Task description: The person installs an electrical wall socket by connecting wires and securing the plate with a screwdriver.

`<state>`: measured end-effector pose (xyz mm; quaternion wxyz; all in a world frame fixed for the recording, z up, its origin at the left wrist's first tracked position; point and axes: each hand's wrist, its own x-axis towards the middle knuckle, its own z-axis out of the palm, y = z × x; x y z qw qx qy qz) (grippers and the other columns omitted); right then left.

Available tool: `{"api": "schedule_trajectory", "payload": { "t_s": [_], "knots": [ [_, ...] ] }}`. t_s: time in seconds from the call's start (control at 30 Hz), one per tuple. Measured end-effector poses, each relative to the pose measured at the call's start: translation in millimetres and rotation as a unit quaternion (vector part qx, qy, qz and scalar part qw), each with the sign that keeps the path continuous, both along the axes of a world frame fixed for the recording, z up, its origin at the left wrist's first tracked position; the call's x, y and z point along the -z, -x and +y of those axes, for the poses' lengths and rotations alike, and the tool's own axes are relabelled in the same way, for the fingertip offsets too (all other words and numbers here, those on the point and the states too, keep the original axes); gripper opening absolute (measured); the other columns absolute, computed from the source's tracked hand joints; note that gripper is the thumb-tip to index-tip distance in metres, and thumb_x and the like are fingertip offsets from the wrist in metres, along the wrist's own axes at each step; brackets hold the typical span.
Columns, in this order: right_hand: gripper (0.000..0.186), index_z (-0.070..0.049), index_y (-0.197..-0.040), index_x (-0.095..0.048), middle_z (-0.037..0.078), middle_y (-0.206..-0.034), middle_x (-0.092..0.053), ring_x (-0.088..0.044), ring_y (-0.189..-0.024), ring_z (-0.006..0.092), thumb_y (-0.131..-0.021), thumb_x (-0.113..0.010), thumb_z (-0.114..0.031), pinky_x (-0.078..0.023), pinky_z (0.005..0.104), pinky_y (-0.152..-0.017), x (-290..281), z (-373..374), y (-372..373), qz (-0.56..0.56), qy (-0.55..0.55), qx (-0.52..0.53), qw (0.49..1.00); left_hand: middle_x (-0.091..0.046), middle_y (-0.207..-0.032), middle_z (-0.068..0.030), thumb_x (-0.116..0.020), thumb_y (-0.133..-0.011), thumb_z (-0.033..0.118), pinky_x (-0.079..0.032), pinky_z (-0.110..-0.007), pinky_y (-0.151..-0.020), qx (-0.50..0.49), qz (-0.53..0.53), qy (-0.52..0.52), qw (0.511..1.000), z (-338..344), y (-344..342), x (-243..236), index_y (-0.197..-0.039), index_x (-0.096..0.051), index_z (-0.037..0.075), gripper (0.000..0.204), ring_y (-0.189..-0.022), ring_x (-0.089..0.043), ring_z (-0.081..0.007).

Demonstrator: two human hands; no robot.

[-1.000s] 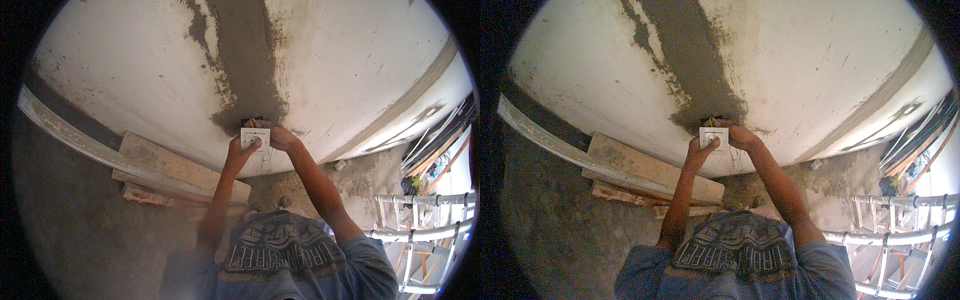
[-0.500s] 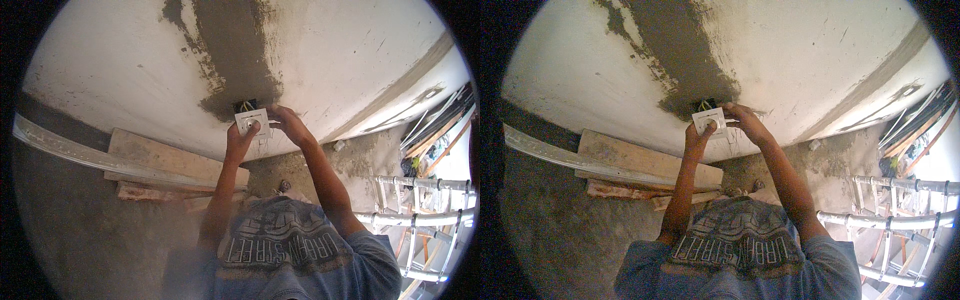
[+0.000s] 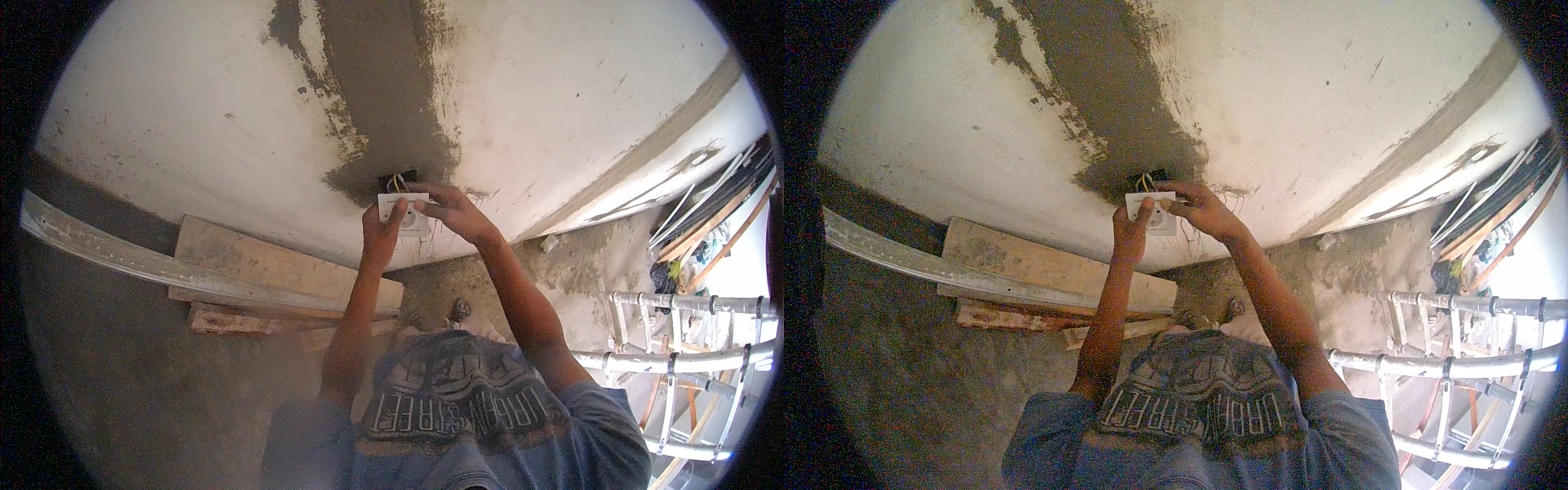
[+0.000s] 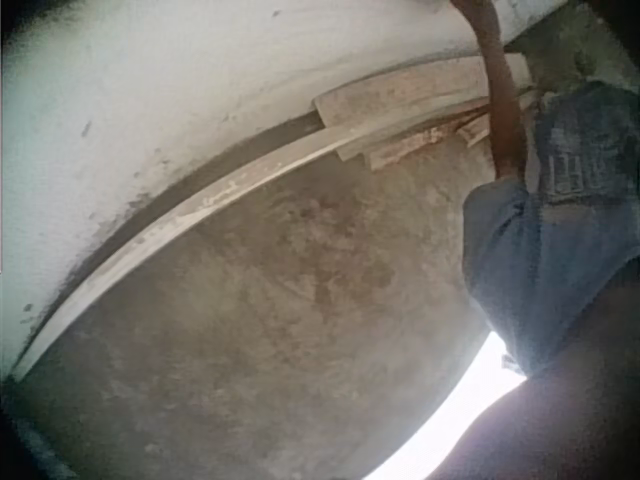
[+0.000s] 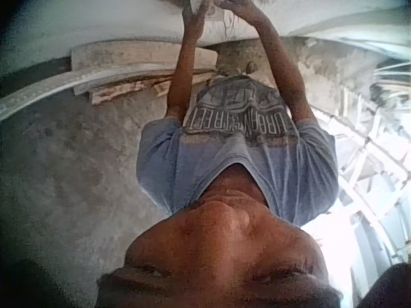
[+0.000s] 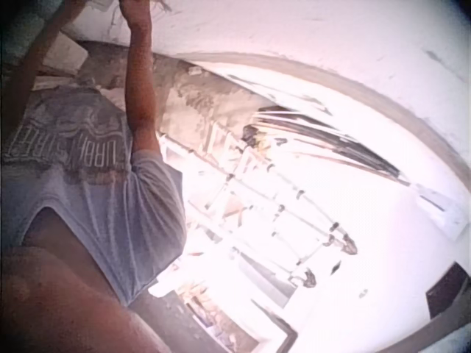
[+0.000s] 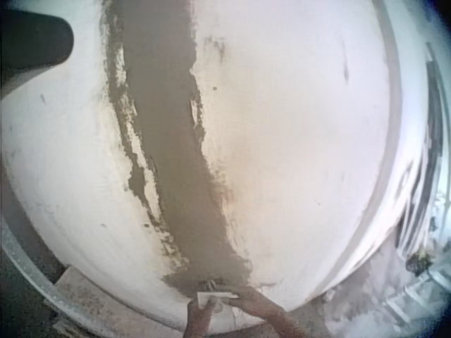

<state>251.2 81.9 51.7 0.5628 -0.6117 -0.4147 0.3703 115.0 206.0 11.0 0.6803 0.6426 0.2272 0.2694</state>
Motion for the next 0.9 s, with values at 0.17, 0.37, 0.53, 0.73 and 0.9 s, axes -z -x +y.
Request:
{"api": "schedule_trajectory", "payload": {
  "t_s": [0.17,0.37,0.53,0.73,0.9],
  "knots": [
    [0.044,-0.007,-0.133,-0.055,0.015,-0.129,-0.058,-0.05,-0.124,0.0254,-0.094,-0.061,-0.028,-0.038,0.0388,-0.105,-0.5,-0.4,-7.4,0.044,0.002,-0.049,0.998,-0.067,-0.094,-0.0084,-0.068,-0.09,0.032,-0.051,-0.03,-0.072,-0.035,-0.011,-0.054,0.998,-6.9,-4.5,-0.6,-0.104,-0.063,-0.001,0.036,-0.081,-0.063,-0.0152],
    [0.044,-0.016,-0.133,-0.055,0.017,-0.112,-0.066,-0.064,-0.1,0.0294,-0.089,-0.059,-0.021,-0.053,0.0416,-0.084,-40.5,-17.2,-12.4,-0.274,0.066,-0.021,0.959,-0.068,-0.096,-0.0081,-0.071,-0.088,0.033,-0.051,-0.032,-0.077,0.063,-0.019,0.091,0.994,8.0,-1.3,14.0,-0.104,-0.063,-0.001,0.039,-0.084,-0.064,-0.0163],
    [0.066,-0.025,-0.144,-0.041,0.016,-0.086,-0.067,-0.065,-0.075,0.0336,-0.082,-0.054,-0.007,-0.052,0.0431,-0.071,-67.5,-9.7,-14.3,-0.535,0.109,-0.106,0.831,-0.068,-0.098,-0.0079,-0.072,-0.087,0.035,-0.051,-0.032,-0.079,0.071,0.006,0.027,0.997,6.9,-8.5,13.8,-0.105,-0.063,-0.002,0.042,-0.087,-0.064,-0.0154],
    [0.083,-0.026,-0.15,-0.027,0.013,-0.081,-0.068,-0.067,-0.071,0.0313,-0.077,-0.061,-0.007,-0.053,0.0421,-0.063,-71.6,10.8,-9.2,-0.64,0.236,-0.164,0.712,-0.07,-0.092,-0.0076,-0.072,-0.086,0.035,-0.051,-0.032,-0.076,0.045,0.005,-0.039,0.998,8.4,-12.5,21.4,-0.098,-0.067,-0.001,0.038,-0.083,-0.064,-0.0152],
    [0.092,-0.028,-0.152,-0.017,0.014,-0.082,-0.069,-0.069,-0.075,0.0308,-0.077,-0.065,-0.007,-0.055,0.0407,-0.065,-58.9,12.0,-14.2,-0.663,0.247,-0.165,0.687,-0.07,-0.087,-0.0082,-0.072,-0.086,0.035,-0.051,-0.032,-0.073,0.037,0.013,-0.081,0.996,13.0,-16.0,17.0,-0.094,-0.068,0.0,0.037,-0.079,-0.065,-0.0156]
  ]
}}
